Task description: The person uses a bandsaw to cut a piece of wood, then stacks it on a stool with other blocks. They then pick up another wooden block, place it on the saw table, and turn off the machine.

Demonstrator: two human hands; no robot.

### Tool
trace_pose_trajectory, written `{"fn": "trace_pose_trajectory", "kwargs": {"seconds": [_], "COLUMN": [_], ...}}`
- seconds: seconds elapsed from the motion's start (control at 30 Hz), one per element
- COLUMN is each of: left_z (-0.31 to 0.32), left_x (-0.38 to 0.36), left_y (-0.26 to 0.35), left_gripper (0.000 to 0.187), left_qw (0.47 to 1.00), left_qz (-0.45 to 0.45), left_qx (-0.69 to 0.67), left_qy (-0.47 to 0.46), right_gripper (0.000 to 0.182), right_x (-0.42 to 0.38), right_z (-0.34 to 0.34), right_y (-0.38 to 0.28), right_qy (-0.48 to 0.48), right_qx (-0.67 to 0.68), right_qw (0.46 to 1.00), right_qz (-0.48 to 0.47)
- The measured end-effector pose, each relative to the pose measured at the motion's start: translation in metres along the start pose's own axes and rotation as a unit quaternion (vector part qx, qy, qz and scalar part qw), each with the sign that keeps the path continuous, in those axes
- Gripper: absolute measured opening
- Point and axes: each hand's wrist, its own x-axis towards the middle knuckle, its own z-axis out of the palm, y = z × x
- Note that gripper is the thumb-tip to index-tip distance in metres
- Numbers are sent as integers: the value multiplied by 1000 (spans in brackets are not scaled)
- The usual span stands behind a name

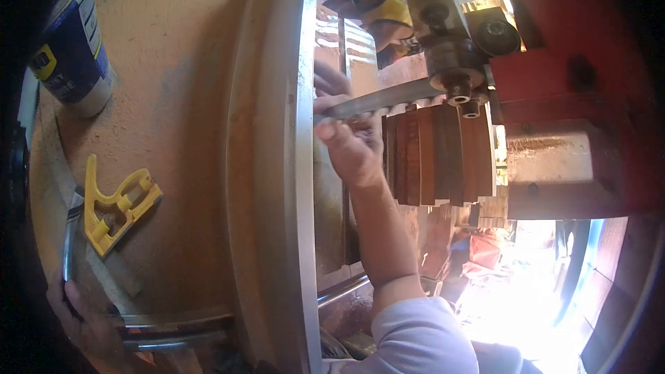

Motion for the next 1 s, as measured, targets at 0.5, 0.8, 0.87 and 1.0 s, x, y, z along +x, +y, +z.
{"fn": "trace_pose_trajectory", "kwargs": {"seconds": [0.5,0.8,0.87,1.0], "left_z": [-2,4,4,4], "left_x": [2,2,2,2], "left_y": [10,12,9,3], "left_gripper": [34,33,33,33], "left_qw": [999,1000,999,998], "left_qz": [38,23,34,41], "left_qx": [-8,-2,9,44], "left_qy": [-13,13,21,23], "right_gripper": [71,47,46,45], "right_x": [15,25,26,26], "right_z": [-10,-16,-18,-16], "right_y": [-42,-49,-46,-44], "right_qy": [17,8,-3,7], "right_qx": [48,29,17,7], "right_qw": [995,993,991,987], "right_qz": [-91,-118,-134,-158]}}
